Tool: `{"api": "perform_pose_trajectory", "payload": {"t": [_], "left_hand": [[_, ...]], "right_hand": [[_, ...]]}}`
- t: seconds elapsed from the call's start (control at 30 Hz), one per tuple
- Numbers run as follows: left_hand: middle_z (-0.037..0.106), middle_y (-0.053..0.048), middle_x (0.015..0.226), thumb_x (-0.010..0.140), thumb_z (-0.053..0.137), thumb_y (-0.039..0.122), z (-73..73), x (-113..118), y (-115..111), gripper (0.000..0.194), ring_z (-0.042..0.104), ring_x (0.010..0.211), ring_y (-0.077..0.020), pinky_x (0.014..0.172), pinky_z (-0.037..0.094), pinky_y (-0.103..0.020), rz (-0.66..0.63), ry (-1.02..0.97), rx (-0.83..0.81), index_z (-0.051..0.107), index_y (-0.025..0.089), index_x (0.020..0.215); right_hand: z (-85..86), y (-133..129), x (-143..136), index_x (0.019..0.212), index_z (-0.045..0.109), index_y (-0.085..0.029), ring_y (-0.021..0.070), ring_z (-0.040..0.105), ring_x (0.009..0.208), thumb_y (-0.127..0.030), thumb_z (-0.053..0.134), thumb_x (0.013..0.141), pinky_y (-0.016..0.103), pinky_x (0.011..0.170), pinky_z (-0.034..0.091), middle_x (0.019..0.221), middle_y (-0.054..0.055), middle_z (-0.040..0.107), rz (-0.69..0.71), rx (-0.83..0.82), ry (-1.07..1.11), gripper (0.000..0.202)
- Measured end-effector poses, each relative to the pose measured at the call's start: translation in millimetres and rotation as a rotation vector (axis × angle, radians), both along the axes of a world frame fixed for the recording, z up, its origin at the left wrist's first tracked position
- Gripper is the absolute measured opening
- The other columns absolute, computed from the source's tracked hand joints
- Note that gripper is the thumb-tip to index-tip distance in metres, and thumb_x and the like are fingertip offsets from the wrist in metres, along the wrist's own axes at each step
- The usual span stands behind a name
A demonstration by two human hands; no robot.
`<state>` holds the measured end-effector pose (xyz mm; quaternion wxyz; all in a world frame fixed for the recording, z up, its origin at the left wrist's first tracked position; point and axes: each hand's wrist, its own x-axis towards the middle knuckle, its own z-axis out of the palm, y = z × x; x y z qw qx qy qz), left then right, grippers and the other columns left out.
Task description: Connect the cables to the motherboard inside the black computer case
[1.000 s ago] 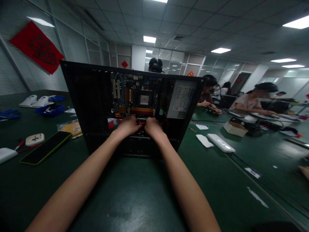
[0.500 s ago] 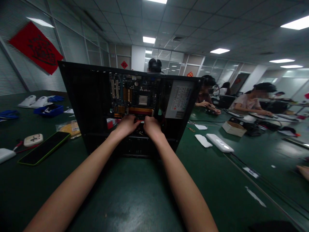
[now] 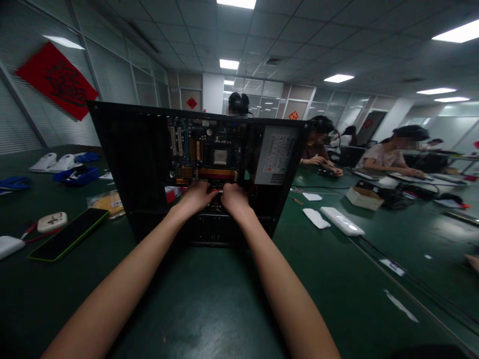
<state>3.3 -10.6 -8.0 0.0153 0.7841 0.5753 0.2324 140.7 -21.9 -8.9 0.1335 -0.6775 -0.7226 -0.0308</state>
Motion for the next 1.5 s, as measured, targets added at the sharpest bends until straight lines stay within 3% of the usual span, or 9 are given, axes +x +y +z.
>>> {"api": "perform_pose_trajectory", "payload": {"t": [0.7,0.9,1.5], "left_hand": [[0.073,-0.016,0.102,0.093,0.057,0.036,-3.8,-1.9,10.3,0.029,0.068,0.099,-0.0274,0.086,0.049,-0.032,-0.030,-0.011,-0.036,0.071,0.012,0.098],[0.073,-0.013,0.105,0.088,0.064,0.029,-2.9,-2.1,7.3,0.022,0.068,0.099,-0.0247,0.085,0.050,-0.029,-0.001,-0.055,-0.113,0.071,0.014,0.102],[0.072,-0.015,0.106,0.090,0.057,0.028,-2.5,-3.4,3.9,0.024,0.067,0.102,-0.0258,0.089,0.049,-0.030,-0.046,-0.021,-0.095,0.070,0.013,0.104]], "right_hand": [[-0.7,4.6,3.2,0.112,0.068,-0.012,0.0268,0.068,0.102,-0.013,0.044,0.095,0.030,0.083,0.051,0.111,0.019,0.069,0.011,-0.008,0.025,0.029],[0.6,4.2,2.3,0.114,0.068,-0.011,0.0273,0.067,0.106,-0.010,0.046,0.092,0.030,0.085,0.050,0.114,0.020,0.068,0.008,-0.045,0.026,0.032],[-2.2,6.4,2.1,0.108,0.069,-0.013,0.0276,0.068,0.101,-0.013,0.047,0.093,0.029,0.079,0.051,0.109,0.018,0.070,0.007,-0.026,0.028,0.028]]}}
